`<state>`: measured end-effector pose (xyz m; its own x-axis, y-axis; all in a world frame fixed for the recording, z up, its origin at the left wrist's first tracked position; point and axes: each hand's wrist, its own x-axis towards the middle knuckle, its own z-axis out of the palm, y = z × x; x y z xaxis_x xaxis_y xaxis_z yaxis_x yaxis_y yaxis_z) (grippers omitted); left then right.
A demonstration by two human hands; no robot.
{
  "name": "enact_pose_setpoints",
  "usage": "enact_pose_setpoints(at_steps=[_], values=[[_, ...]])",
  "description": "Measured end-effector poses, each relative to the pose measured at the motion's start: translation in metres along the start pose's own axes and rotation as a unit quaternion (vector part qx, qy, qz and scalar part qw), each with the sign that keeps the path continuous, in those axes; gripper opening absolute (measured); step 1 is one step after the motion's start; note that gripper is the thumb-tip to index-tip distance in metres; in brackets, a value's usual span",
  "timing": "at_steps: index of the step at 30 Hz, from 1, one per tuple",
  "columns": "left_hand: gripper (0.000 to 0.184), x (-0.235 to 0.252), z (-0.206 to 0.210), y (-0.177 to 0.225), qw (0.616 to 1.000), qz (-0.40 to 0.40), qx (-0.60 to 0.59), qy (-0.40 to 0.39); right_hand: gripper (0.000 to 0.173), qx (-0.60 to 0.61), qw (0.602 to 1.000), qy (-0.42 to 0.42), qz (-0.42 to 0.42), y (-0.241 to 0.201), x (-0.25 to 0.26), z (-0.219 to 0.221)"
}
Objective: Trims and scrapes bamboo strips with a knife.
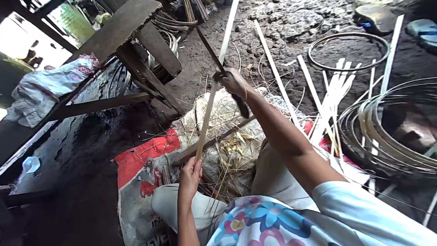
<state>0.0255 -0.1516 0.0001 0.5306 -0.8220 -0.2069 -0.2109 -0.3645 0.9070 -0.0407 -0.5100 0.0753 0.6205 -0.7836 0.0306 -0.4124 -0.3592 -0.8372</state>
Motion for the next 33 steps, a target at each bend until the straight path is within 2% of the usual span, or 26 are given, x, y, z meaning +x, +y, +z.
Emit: enact_pose_setpoints(at_steps=[1, 2, 3, 4, 5, 6, 7, 8, 9, 11, 14, 16, 20, 25, 28, 33], values=[[0.028, 0.006, 0.000, 0.003, 0.999, -0.017, -0.025, -0.036, 0.017, 0.131, 0.991, -0.029, 0.007, 0.001, -0.010, 0.011], [0.030, 0.014, 0.002, 0.007, 0.997, -0.021, -0.040, -0.064, 0.009, 0.264, 0.961, -0.072, 0.046, -0.004, -0.019, 0.019], [0.032, 0.024, 0.003, 0.013, 0.996, -0.012, -0.045, -0.082, 0.014, 0.363, 0.923, -0.107, 0.076, -0.010, -0.027, 0.023], [0.035, 0.035, 0.007, 0.022, 0.995, 0.001, -0.052, -0.084, 0.019, 0.414, 0.896, -0.132, 0.094, -0.015, -0.034, 0.027], [0.036, 0.046, 0.013, 0.032, 0.995, 0.010, -0.067, -0.071, 0.018, 0.422, 0.890, -0.144, 0.094, -0.019, -0.040, 0.030], [0.037, 0.058, 0.020, 0.042, 0.995, 0.014, -0.085, -0.046, 0.013, 0.387, 0.908, -0.143, 0.077, -0.023, -0.045, 0.035], [0.036, 0.069, 0.026, 0.051, 0.996, 0.012, -0.090, -0.017, 0.009, 0.308, 0.942, -0.125, 0.042, -0.027, -0.050, 0.038], [0.035, 0.079, 0.032, 0.058, 0.996, 0.014, -0.083, 0.017, 0.017, 0.191, 0.977, -0.090, -0.009, -0.029, -0.056, 0.041], [0.034, 0.088, 0.035, 0.063, 0.997, 0.023, -0.057, 0.045, 0.023, 0.066, 0.994, -0.068, -0.049, -0.032, -0.066, 0.042], [0.032, 0.098, 0.036, 0.071, 0.994, 0.055, 0.013, 0.089, 0.019, -0.111, 0.987, -0.004, -0.114, -0.022, -0.098, 0.059], [0.031, 0.099, 0.034, 0.086, 0.985, 0.079, 0.097, 0.119, 0.020, -0.239, 0.953, 0.073, -0.174, -0.007, -0.114, 0.082], [0.033, 0.093, 0.035, 0.091, 0.981, 0.079, 0.132, 0.116, 0.015, -0.257, 0.953, 0.064, -0.146, -0.019, -0.103, 0.071], [0.033, 0.084, 0.032, 0.090, 0.981, 0.081, 0.129, 0.123, 0.024, -0.259, 0.959, 0.033, -0.106, -0.040, -0.076, 0.054], [0.029, 0.061, 0.022, 0.077, 0.984, 0.085, 0.092, 0.128, 0.023, -0.253, 0.959, 0.068, -0.111, -0.052, -0.051, 0.045], [0.028, 0.039, 0.016, 0.062, 0.983, 0.091, 0.092, 0.128, 0.027, -0.256, 0.960, 0.078, -0.088, -0.064, -0.038, 0.035], [0.030, -0.021, -0.004, 0.027, 0.983, 0.099, 0.103, 0.115, 0.030, -0.241, 0.961, 0.127, -0.040, -0.074, -0.006, 0.007]])
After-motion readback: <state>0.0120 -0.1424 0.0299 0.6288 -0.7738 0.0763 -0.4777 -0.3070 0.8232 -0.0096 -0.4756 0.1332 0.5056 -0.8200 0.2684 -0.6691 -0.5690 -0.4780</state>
